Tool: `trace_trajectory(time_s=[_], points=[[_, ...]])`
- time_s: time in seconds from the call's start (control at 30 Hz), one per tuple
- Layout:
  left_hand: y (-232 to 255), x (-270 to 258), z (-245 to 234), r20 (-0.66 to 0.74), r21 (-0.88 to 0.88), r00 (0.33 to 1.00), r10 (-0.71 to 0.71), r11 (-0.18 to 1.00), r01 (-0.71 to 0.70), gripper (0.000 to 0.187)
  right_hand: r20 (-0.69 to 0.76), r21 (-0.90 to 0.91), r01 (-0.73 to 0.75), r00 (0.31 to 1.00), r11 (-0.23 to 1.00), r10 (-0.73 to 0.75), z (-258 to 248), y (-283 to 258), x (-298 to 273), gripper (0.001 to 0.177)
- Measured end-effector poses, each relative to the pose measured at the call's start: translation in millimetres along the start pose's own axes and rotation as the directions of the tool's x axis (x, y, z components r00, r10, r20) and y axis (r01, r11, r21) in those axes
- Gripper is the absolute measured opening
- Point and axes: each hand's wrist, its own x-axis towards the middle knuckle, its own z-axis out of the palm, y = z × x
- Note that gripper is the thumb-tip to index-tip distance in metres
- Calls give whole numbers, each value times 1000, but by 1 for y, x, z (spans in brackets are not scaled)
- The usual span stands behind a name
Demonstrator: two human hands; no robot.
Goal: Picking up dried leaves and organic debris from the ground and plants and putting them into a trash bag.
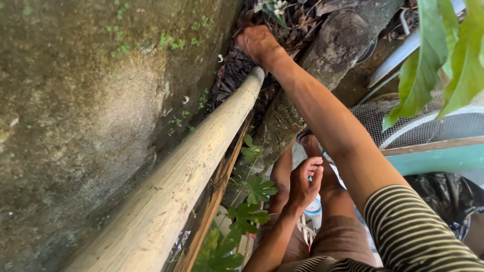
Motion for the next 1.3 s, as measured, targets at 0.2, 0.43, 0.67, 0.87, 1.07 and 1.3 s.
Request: trace_trajectory(time_s=[0.2,0.43,0.67,0.87,1.07,1.3], points=[[-1,0,2,-8,-8,1000,10,1000,-10,24,-160,771,-121,914,625,374,-103,55,-57,15],[-23,-8,22,45,-74,998,-39,996,43,25,330,699,232,735,-677,592,-180,103,-168,2],[-37,-21,37,184,40,983,-20,999,13,25,566,251,584,558,-772,606,-178,70,-322,5],[-78,-30,40,310,78,950,-37,997,14,24,739,322,649,282,-689,612,-252,37,-460,11],[-47,-17,41,374,182,921,-105,982,38,27,557,815,322,-204,-483,805,-360,22,-614,10],[-30,-6,58,399,301,913,-79,952,-50,26,370,788,-311,-450,-532,812,-342,-25,-717,14]])
